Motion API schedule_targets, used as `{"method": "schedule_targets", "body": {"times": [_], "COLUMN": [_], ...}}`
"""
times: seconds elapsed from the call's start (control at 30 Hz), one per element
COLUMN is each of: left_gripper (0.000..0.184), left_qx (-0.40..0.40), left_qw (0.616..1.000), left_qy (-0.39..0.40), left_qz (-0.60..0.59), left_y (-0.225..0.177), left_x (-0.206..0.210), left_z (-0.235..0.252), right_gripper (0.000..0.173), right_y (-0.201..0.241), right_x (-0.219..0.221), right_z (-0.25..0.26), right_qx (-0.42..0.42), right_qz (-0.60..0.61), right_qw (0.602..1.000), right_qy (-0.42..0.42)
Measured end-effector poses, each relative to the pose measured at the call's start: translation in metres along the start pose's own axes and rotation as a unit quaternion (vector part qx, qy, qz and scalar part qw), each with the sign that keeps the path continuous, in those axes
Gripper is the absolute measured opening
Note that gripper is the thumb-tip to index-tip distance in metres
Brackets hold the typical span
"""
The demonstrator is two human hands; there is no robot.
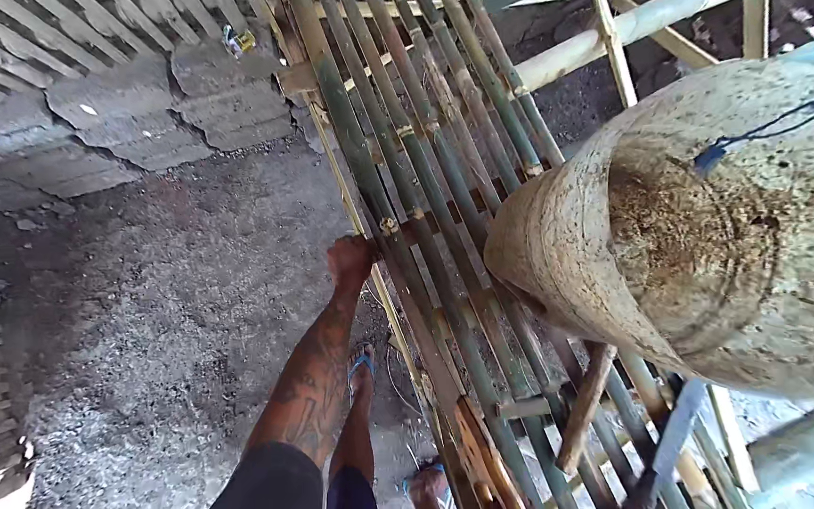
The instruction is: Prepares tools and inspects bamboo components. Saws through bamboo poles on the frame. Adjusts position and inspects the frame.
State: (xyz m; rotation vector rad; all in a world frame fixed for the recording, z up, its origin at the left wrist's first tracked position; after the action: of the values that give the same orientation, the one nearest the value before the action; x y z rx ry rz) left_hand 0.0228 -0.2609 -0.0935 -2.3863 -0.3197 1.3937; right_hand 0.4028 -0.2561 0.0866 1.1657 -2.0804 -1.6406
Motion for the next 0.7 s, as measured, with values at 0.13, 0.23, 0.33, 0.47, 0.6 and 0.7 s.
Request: {"method": "schedule_targets", "body": {"times": [0.13,0.23,0.33,0.47,0.6,0.7], "left_gripper": [0.042,0.041,0.037,0.044,0.035,0.027], "left_qx": [0.029,0.046,0.080,0.038,0.079,0.089], "left_qw": [0.999,0.998,0.989,0.997,0.991,0.987], "left_qy": [0.000,0.001,0.011,0.003,0.010,0.005], "left_qz": [0.025,0.044,0.124,0.067,0.107,0.135], "left_y": [-0.003,-0.007,-0.016,-0.008,-0.008,-0.015], "left_x": [-0.004,-0.008,-0.010,-0.002,-0.003,-0.006], "left_z": [-0.001,-0.001,0.003,-0.003,-0.006,0.002], "right_gripper": [0.044,0.045,0.053,0.050,0.037,0.034], "right_y": [-0.047,-0.039,-0.037,-0.046,-0.038,-0.031], "right_x": [0.052,0.056,0.018,-0.014,0.051,0.060], "right_z": [0.090,0.107,0.036,-0.019,0.094,0.120], "right_qx": [-0.085,-0.091,-0.044,-0.056,-0.073,-0.102], "right_qz": [0.002,0.025,0.009,0.011,0.011,0.031], "right_qw": [0.996,0.995,0.999,0.998,0.997,0.994], "right_qy": [-0.017,0.007,0.010,0.008,-0.002,-0.004]}}
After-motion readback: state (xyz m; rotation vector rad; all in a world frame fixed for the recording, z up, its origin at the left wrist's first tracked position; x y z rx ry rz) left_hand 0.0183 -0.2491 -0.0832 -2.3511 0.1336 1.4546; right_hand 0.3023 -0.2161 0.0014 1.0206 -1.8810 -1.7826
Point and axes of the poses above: each hand's wrist, its own z-axis towards the middle knuckle, its own x-axis out of the palm, y = z × x, the point moved 6 cm from there along z, towards the middle knuckle, and after that the axes turned 8 degrees about -y, right-handed, at the moved point
